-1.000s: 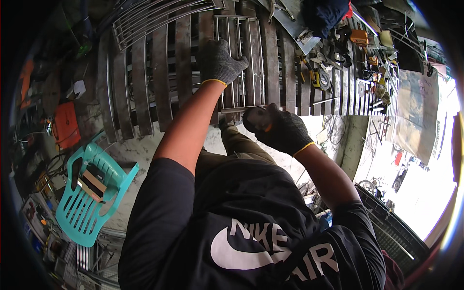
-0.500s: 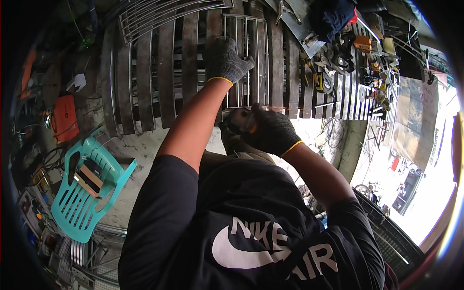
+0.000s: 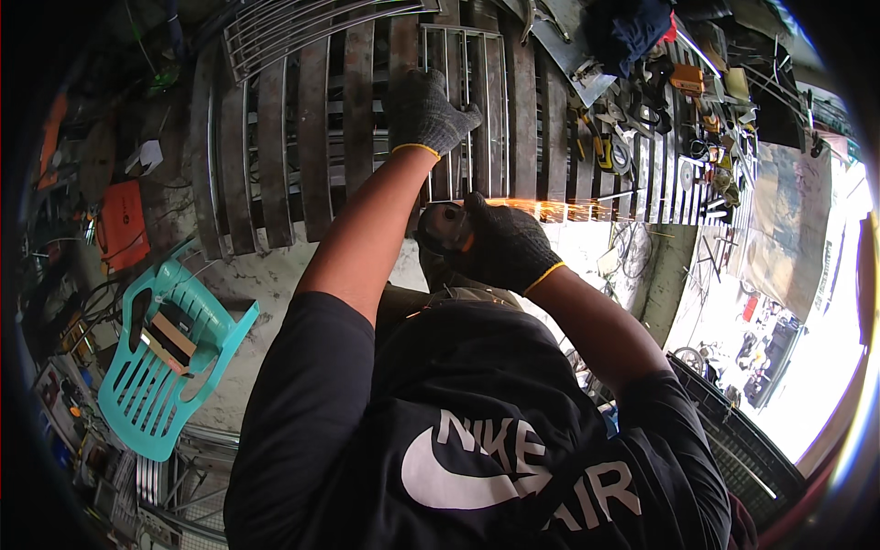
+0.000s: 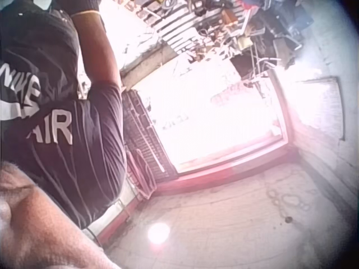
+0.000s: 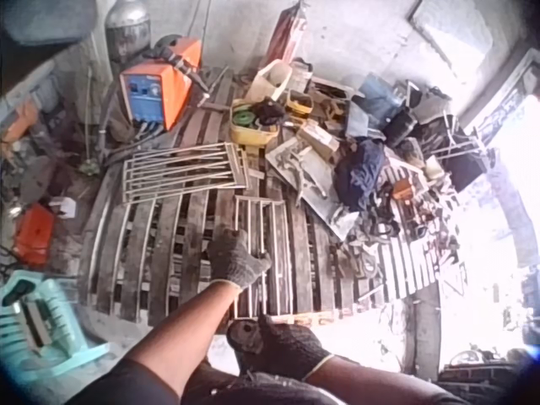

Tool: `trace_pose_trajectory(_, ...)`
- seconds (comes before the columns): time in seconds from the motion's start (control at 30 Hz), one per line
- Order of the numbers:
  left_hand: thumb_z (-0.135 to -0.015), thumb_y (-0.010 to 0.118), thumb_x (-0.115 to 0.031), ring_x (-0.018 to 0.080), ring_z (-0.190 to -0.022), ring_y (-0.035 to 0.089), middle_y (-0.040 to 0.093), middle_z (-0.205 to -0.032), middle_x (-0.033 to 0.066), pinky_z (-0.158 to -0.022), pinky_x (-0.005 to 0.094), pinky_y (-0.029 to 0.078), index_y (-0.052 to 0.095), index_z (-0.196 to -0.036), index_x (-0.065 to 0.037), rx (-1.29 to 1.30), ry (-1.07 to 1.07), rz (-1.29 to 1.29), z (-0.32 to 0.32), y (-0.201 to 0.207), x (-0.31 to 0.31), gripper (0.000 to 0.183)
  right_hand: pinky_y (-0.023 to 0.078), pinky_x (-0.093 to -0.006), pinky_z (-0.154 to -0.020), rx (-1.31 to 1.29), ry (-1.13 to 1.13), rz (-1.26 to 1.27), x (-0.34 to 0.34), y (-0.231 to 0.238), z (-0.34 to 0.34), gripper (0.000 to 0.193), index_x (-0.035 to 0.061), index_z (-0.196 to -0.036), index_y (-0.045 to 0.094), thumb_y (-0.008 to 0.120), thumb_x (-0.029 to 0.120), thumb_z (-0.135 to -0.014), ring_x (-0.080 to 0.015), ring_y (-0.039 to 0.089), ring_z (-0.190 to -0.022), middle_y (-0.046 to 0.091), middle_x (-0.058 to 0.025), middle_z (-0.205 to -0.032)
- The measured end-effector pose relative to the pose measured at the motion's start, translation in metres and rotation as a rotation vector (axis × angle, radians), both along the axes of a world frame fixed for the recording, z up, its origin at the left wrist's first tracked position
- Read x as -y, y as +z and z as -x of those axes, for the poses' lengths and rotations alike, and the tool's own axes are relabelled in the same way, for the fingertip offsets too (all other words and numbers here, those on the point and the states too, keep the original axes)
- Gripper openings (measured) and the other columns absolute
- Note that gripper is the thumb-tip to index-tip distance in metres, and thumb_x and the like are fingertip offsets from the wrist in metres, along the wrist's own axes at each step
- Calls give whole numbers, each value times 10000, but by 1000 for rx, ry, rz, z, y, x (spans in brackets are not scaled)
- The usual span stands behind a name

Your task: Using an angle grinder to smooth or shape the edges and bars of a metal grate.

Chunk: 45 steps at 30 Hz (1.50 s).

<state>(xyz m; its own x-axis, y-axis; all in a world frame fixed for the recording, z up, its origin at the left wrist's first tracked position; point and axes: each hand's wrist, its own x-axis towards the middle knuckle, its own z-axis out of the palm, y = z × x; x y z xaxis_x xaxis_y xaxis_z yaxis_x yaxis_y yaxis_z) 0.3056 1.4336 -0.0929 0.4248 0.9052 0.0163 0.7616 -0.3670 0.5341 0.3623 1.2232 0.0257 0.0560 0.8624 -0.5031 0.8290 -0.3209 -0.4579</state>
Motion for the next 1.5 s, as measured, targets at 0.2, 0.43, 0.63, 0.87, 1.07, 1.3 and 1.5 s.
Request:
trace_pose_trajectory(0.2,-782,977,-625,448,-1305,751,770,-1355,256,-1153,601,600,827,-1250,-37,16,2,20,0,-3,0,767,660,-590,-892,83,21,8,5,1,-7,914,-22,-1576,602,893,545,-921,-513,833,-1021,844,-296,-1087)
trace_pose_trajectory(0.43,-734,993,-647,426,-1242,746,764,-1299,218,-1065,589,619,838,-1104,-90,33,31,-47,-4,-13,0,686,665,-580,-899,78,-42,81,10,6,-27,693,17,-1340,671,926,493,-907,-499,838,-1037,846,-269,-1082)
trace_pose_trajectory(0.63,-772,976,-619,446,-1252,753,755,-1319,251,-1094,592,617,821,-1197,-51,25,-11,14,-2,-11,-2,726,664,-596,-938,128,-36,144,16,11,-40,711,10,-1414,642,868,495,-946,-519,835,-1074,853,-300,-1116)
trace_pose_trajectory(0.87,-701,1030,-624,434,-1167,765,785,-1216,212,-1040,592,623,821,-1068,-86,52,37,-113,-4,-17,0,685,660,-608,-974,100,-89,164,19,22,-51,695,1,-1408,640,853,486,-957,-533,831,-1096,848,-312,-1128)
trace_pose_trajectory(1.07,-703,1024,-637,435,-1192,749,773,-1237,220,-1042,598,615,810,-1056,-93,61,29,-78,-5,-24,-1,683,664,-618,-966,179,-80,185,26,29,-63,738,-31,-1395,624,859,507,-948,-548,826,-1100,839,-340,-1136)
trace_pose_trajectory(1.3,-701,1022,-646,442,-1215,737,759,-1281,228,-1049,603,606,809,-1084,-93,48,41,-102,-5,-22,1,705,670,-627,-936,236,-83,125,37,26,-77,780,-45,-1394,616,882,517,-923,-550,827,-1055,840,-335,-1084)
trace_pose_trajectory(1.5,-687,1038,-625,440,-1202,735,756,-1275,228,-1045,598,608,799,-1054,-93,66,40,-130,-5,-25,1,689,671,-618,-841,260,-69,79,54,28,-96,786,71,-1416,599,971,531,-897,-549,829,-986,846,-283,-1023)
